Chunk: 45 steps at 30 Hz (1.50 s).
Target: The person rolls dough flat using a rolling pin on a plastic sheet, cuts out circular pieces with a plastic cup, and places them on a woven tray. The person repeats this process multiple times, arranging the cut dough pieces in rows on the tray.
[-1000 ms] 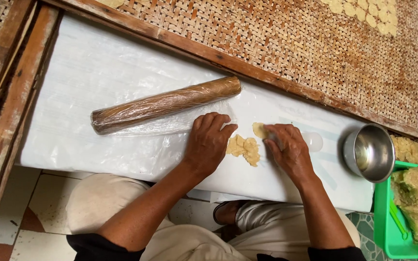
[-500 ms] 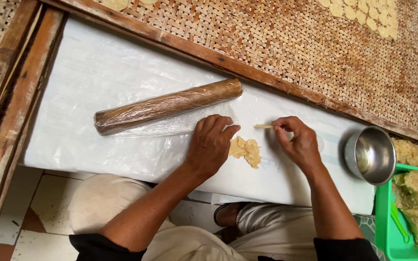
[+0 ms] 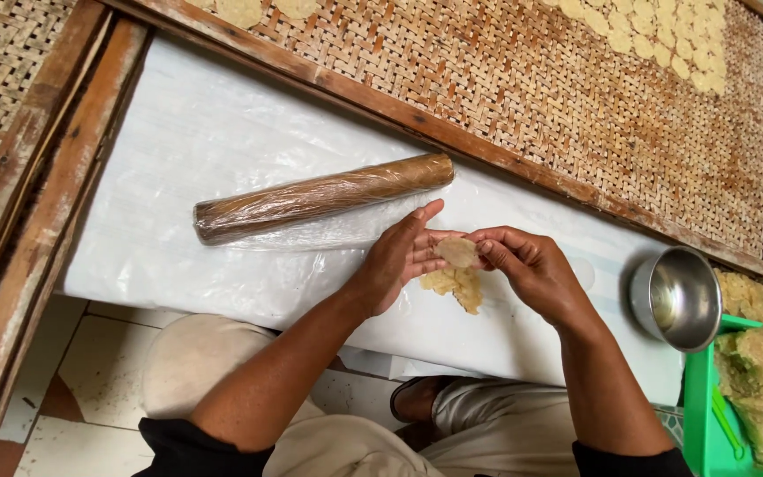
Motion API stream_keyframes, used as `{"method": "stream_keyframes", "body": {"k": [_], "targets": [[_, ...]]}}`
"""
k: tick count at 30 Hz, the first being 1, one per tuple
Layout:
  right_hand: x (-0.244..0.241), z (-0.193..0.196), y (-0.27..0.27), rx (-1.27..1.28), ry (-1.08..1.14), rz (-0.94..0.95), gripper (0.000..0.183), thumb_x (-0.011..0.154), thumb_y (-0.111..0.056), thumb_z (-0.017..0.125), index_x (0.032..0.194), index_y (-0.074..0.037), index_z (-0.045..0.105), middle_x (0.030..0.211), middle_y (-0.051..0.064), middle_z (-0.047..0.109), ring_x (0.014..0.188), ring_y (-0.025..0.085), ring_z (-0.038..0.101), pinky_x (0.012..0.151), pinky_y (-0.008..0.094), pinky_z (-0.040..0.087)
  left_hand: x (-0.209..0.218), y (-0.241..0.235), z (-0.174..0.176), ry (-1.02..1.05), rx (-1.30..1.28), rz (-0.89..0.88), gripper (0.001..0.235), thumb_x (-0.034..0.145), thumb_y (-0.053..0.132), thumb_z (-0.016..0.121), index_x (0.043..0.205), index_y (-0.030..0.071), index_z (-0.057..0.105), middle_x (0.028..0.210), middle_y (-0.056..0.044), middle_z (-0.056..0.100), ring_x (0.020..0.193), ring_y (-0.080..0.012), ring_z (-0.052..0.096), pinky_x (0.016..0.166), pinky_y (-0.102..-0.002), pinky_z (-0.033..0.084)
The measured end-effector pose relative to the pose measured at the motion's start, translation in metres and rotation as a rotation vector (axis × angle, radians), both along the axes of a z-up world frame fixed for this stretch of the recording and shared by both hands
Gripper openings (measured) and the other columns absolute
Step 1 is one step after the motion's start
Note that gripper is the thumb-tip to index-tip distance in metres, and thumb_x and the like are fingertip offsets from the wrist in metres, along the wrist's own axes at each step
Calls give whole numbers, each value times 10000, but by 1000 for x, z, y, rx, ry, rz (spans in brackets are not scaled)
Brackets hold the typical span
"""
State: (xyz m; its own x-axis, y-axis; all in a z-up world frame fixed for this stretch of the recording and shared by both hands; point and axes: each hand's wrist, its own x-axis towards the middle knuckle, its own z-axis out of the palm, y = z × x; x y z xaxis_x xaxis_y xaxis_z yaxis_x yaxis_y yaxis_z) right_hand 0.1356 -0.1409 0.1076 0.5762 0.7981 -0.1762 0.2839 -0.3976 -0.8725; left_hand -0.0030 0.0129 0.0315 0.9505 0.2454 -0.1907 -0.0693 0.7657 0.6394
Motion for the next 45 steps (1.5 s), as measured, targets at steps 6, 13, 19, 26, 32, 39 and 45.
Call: {"method": "stream_keyframes", "body": {"k": [6, 13, 19, 26, 32, 39, 45], "targets": [[-13, 9, 4, -13, -182, 21, 218, 1004, -86, 612, 1157, 3, 738, 928, 190, 743, 845, 244, 739, 827, 394, 618, 5, 2, -9, 56, -69, 19, 619, 1023, 463, 491, 1554, 151, 430, 1231, -193, 636, 1069, -254, 675, 1025, -457, 542], [0, -16, 1, 64, -12, -93, 282, 976, -90, 661, 1251, -28, 669, 926, 110, 656, 855, 206, 674, 828, 368, 610, 3, 1, -5, 16, -164, 8, 611, 1011, 464, 536, 1507, 111, 481, 1162, -218, 686, 983, -264, 717, 924, -434, 606], [-8, -13, 13, 155, 315, -175, 313, 1068, -211, 500, 1199, 15, 672, 995, 100, 672, 912, 182, 652, 839, 340, 575, -3, 6, 2, -72, -161, -2, 592, 997, 502, 579, 1447, 119, 572, 1084, -128, 708, 921, -193, 722, 856, -370, 624], [3, -13, 34, 188, 100, -122, 296, 919, 9, 691, 1211, 54, 670, 968, 168, 716, 855, 192, 679, 832, 351, 591, 3, 18, -4, -120, -143, 158, 550, 1011, 461, 586, 1419, 92, 580, 1143, -147, 693, 967, -205, 714, 888, -385, 611], [4, 11, 79, 215, 68, -51, 314, 891, 45, 709, 1201, 46, 660, 962, 145, 713, 847, 183, 696, 803, 331, 607, -12, 36, 22, -92, -73, 355, 556, 1017, 444, 538, 1454, 101, 545, 1296, -151, 610, 1120, -260, 632, 985, -439, 527], [-2, 52, 180, 174, 170, -21, 313, 953, 2, 664, 1261, 21, 613, 1012, 157, 631, 925, 247, 677, 906, 418, 603, -27, 52, 30, 14, -46, 672, 507, 1023, 402, 441, 1415, 100, 549, 1350, -140, 624, 1153, -234, 635, 959, -373, 502], [-10, 61, 276, 85, 289, -15, 219, 988, -59, 557, 1200, -23, 595, 1142, 138, 613, 1009, 222, 646, 912, 315, 586, -29, 53, 29, -74, -189, 700, 536, 971, 414, 433, 1357, 69, 572, 1258, -102, 651, 1016, -179, 610, 890, -327, 467]]}}
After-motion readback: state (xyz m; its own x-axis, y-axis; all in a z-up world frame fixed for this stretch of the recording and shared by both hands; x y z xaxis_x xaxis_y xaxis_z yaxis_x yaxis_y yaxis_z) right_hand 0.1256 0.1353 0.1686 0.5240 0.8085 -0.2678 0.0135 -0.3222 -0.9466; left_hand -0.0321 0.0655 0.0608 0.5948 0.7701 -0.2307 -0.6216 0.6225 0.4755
